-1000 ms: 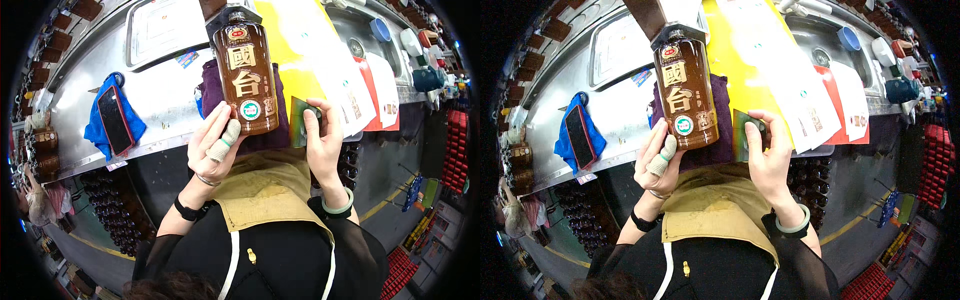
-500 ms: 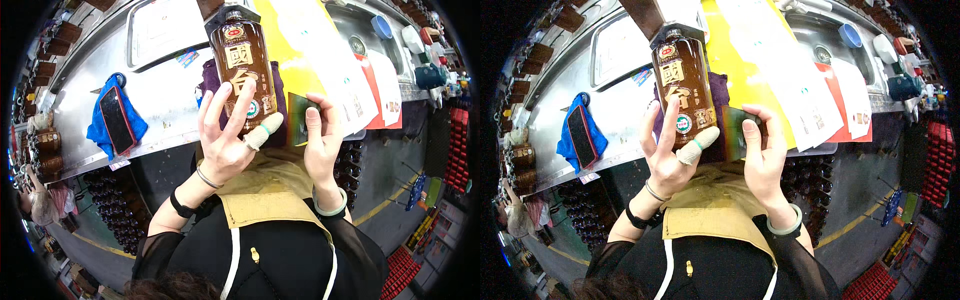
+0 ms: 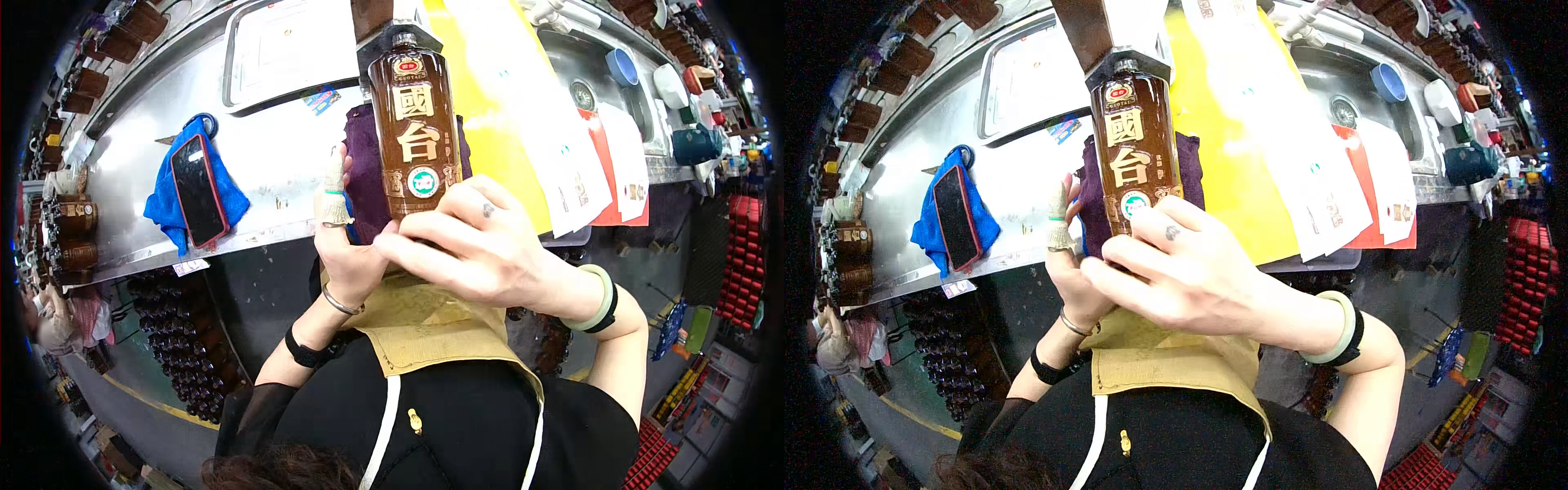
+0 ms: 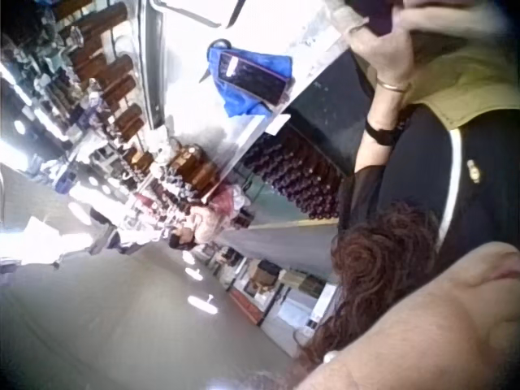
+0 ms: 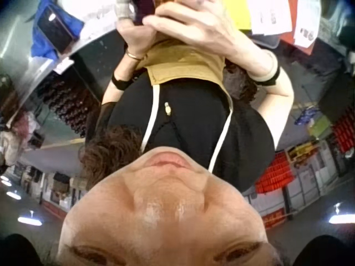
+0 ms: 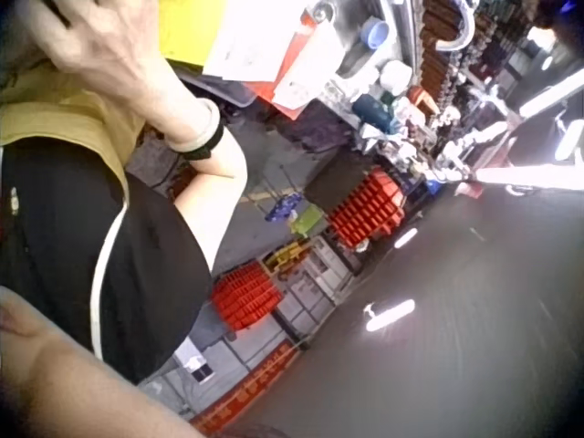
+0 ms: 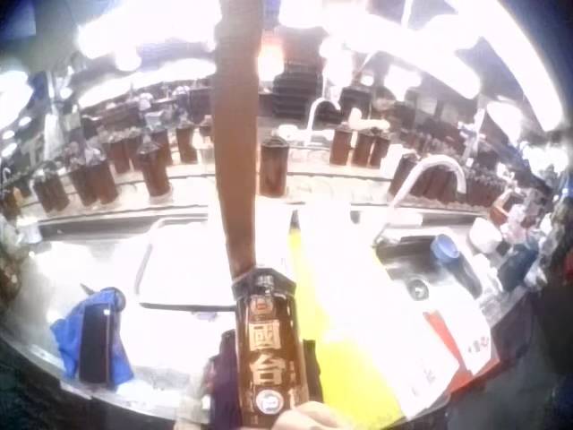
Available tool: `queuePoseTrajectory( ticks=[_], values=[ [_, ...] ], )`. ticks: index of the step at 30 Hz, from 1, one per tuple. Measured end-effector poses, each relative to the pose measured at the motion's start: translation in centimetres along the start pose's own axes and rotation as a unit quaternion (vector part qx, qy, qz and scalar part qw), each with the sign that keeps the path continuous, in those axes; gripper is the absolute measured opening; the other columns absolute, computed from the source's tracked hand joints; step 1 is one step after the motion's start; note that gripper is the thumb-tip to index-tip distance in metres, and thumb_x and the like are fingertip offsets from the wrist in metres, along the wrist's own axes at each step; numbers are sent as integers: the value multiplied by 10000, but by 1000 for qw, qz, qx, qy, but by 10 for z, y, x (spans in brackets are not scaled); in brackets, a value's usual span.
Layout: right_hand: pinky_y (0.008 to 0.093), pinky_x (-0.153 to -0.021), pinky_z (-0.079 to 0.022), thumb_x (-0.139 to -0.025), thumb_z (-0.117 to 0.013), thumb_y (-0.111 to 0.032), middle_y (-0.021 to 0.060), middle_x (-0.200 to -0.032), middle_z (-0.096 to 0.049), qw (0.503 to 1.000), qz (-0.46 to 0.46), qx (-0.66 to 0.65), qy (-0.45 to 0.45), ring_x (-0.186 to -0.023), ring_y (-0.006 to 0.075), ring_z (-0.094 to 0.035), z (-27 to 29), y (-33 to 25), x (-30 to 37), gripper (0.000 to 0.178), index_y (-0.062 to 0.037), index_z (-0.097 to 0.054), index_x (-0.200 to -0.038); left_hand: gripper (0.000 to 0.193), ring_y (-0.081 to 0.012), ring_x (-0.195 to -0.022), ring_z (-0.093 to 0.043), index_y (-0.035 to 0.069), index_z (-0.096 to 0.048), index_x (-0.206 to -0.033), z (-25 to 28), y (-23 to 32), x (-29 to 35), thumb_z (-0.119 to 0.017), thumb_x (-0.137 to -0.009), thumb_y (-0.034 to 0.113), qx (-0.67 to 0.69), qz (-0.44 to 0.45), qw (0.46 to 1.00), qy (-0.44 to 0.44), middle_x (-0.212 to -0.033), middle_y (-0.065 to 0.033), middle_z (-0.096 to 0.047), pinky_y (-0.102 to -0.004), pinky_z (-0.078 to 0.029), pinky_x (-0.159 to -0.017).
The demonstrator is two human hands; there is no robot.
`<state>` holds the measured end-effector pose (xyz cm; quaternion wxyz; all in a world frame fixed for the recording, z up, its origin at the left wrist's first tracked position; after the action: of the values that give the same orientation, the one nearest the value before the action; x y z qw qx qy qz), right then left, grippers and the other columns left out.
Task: Applying and smoothing product labels on a brown glass bottle using a handheld scraper tool at a manufacturing line.
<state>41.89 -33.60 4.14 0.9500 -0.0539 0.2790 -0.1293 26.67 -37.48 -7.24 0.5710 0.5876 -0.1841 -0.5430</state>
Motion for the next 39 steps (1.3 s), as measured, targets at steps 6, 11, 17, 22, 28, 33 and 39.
queuePoseTrajectory(
  ticks=[6,11,17,22,28,33,39],
  values=[
    [370,-791,-482,-829,-707,-135,24,-903,-652,987,-60,142,46,-850,221,-619,6,62,-48,259,-67,-712,-1080,1072,-333,-1386,-532,-57,-353,-1560,-7,12,-9,-967,-698,114,-2,-21,1000,-7,-1560,-212,-473,-425,-421,-1157],
    [343,-833,-462,-792,-687,-186,-30,-897,-600,980,37,181,72,-906,179,-571,7,64,-44,261,-152,-703,-1050,1075,-359,-1365,-541,-54,-384,-1545,-11,17,-18,-978,-669,140,-30,-38,999,-11,-1519,-207,-516,-442,-409,-1157],
    [367,-846,-476,-850,-694,-186,-3,-848,-628,993,-32,-110,-16,-824,203,-618,0,45,-23,216,-141,-688,-1061,805,-387,-1278,-589,-60,-472,-1502,-6,9,-13,-861,-810,73,-96,-62,989,-97,-1517,-261,-538,-461,-439,-1098],
    [351,-758,-473,-777,-771,-110,-2,-985,-747,997,-22,1,73,-805,203,-605,13,65,9,254,-146,-786,-1028,1022,-370,-1372,-539,-56,-366,-1578,-15,8,-18,-926,-740,112,14,0,993,-113,-1528,-238,-518,-431,-415,-1162],
    [329,-741,-469,-750,-784,-24,-3,-1022,-762,996,-65,-27,62,-769,183,-587,21,47,22,288,-125,-801,-1019,898,-384,-1425,-486,-52,-440,-1529,-13,0,-19,-853,-743,76,-49,-20,992,-110,-1525,-216,-549,-464,-298,-1212],
    [314,-796,-488,-741,-740,-17,-20,-1038,-768,995,13,-67,79,-791,167,-613,6,28,47,332,-132,-807,-1045,839,-399,-1390,-497,-47,-475,-1497,-11,0,-25,-792,-727,47,-118,-27,978,-171,-1442,-207,-607,-490,-271,-1205],
    [340,-783,-459,-793,-727,-36,-2,-1039,-777,985,-105,21,138,-808,174,-645,15,57,39,226,-137,-790,-986,856,-409,-1301,-513,-21,-472,-1490,-12,-2,-29,-813,-708,60,-109,-21,978,-177,-1356,-205,-621,-497,-295,-1184]
  ],
)
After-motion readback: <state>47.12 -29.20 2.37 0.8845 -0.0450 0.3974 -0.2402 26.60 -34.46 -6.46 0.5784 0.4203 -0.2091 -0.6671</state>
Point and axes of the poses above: each hand's wrist, its own x-axis away from the middle knuckle, its own z-axis out of the back of the hand, y = z × x, the point moved 5 cm from there along -x, towards the middle knuckle
